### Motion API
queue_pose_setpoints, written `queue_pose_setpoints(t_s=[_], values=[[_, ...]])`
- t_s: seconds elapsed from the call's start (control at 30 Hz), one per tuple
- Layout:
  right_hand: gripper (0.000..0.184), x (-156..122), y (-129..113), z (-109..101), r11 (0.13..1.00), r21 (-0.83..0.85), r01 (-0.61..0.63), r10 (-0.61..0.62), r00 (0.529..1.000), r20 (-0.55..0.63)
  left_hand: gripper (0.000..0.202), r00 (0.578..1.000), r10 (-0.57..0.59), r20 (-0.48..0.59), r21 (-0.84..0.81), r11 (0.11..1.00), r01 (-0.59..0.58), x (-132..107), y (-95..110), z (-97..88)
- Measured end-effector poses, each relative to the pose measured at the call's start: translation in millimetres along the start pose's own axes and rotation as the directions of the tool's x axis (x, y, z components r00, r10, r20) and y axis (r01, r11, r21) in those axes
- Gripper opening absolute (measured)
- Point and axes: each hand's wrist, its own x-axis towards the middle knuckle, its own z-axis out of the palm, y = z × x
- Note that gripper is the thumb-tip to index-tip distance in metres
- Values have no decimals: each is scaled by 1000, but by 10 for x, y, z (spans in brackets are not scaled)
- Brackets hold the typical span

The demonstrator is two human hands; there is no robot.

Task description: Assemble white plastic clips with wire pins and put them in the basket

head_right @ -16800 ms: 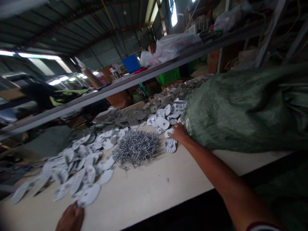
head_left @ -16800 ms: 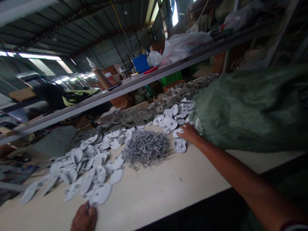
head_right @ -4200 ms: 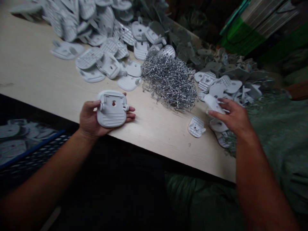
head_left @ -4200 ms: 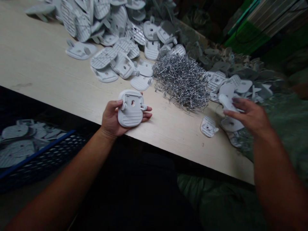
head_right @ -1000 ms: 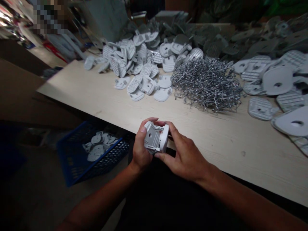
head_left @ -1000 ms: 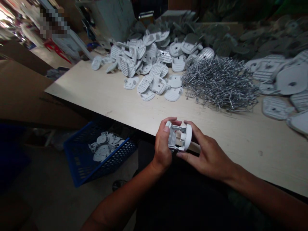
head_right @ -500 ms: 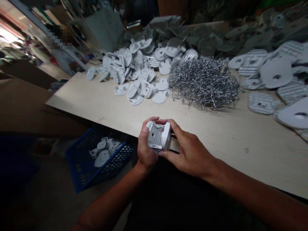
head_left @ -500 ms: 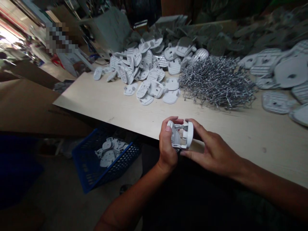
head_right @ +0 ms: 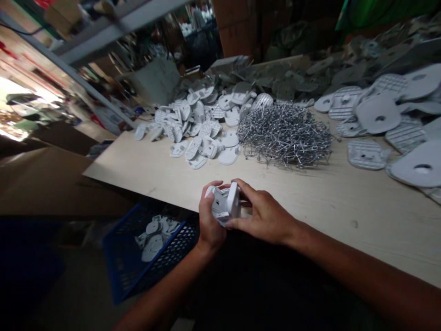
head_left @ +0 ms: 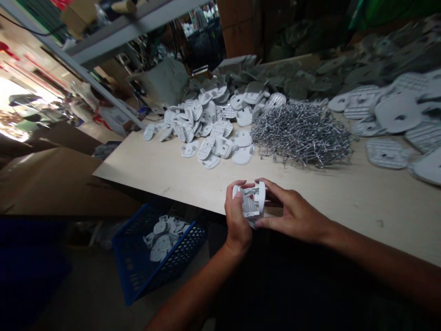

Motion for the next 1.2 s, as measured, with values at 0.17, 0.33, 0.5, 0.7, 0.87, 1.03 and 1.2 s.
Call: queue_pose_setpoints(t_s=[0.17, 0.33, 0.5, 0.7, 0.87, 1.03, 1.2], values=[[78, -36, 61, -27, 999, -17, 43, -43, 999, -27, 40, 995, 92, 38, 47, 995, -93, 25, -55, 14], [82, -115, 23, -30, 953, -300, 48, -87, 989, -118, 40, 977, 181, 115, 116, 974, -194, 51, -70, 17], [85, -179, 1, -21, 915, -395, 80, -172, 964, -203, 39, 960, 218, 178, 241, 936, -258, 70, 14, 19], [88, -275, 82, -11, 940, -333, 69, -152, 961, -231, 36, 970, 207, 129, 310, 921, -238, -19, 57, 95], [89, -404, 112, -12, 962, -244, 121, -187, 946, -266, 39, 957, 245, 156, 361, 887, -286, -141, 121, 221], [85, -491, 61, -77, 975, -94, 203, -221, 939, -262, 42, 952, 256, 168, 397, 867, -303, -245, 201, 344], [82, -591, 28, -139, 961, -118, 250, -274, 922, -275, 40, 941, 271, 201, 416, 847, -332, -338, 249, 451]])
